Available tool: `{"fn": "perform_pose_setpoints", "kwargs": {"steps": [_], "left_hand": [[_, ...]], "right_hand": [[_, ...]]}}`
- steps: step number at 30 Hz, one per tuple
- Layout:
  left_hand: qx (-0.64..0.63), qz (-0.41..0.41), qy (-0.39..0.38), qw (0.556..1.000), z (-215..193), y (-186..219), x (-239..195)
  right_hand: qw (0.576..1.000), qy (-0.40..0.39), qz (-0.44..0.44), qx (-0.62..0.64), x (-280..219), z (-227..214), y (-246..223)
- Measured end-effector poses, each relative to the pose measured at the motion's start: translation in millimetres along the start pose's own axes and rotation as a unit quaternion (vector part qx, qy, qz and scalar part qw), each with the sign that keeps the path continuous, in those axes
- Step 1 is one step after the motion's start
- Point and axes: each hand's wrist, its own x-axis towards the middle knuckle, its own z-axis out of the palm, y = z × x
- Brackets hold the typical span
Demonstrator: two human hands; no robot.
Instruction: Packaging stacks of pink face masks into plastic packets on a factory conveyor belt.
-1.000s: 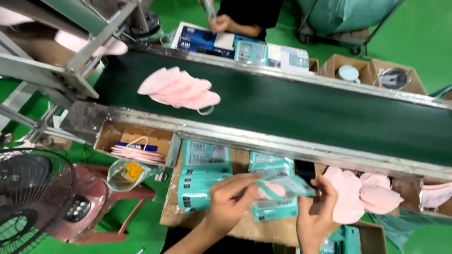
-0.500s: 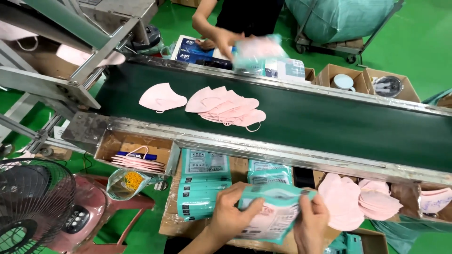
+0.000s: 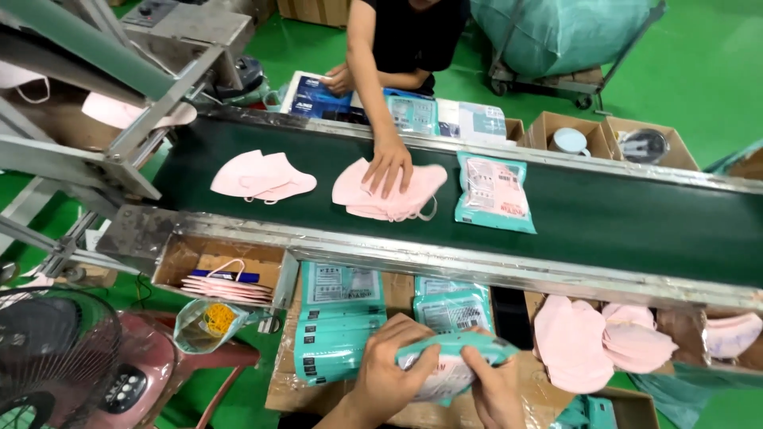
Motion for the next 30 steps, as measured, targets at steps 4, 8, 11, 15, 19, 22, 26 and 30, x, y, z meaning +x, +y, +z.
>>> {"fn": "perform_pose_setpoints", "kwargs": {"steps": [4,8,11,15,19,22,26,30], "left_hand": [[0.031,0.02,0.084,0.996,17,-6,-7],[-0.002,-0.064,0.006,0.998,38,-32,-33],[-0.047,-0.18,-0.073,0.98,60,-54,-42],[-0.065,-0.28,-0.052,0.957,100,-135,-66],[-0.046,-0.364,-0.012,0.93,119,-166,-92],[-0.038,-0.374,-0.029,0.926,130,-180,-123],[-0.011,-0.324,-0.038,0.945,125,-159,-118],[0.05,-0.246,-0.013,0.968,122,-157,-80]], "right_hand": [[0.849,0.251,-0.209,-0.416,16,2,-48],[0.725,0.235,-0.42,-0.493,53,-27,-112],[0.589,0.15,-0.486,-0.628,65,-7,-136],[0.755,0.185,-0.3,-0.552,44,-72,-40],[0.741,0.207,-0.052,-0.637,-23,-115,57],[0.751,0.2,-0.09,-0.623,-59,-115,80],[0.802,0.216,-0.055,-0.555,-52,-91,59],[0.793,0.208,-0.082,-0.566,-25,-91,51]]}}
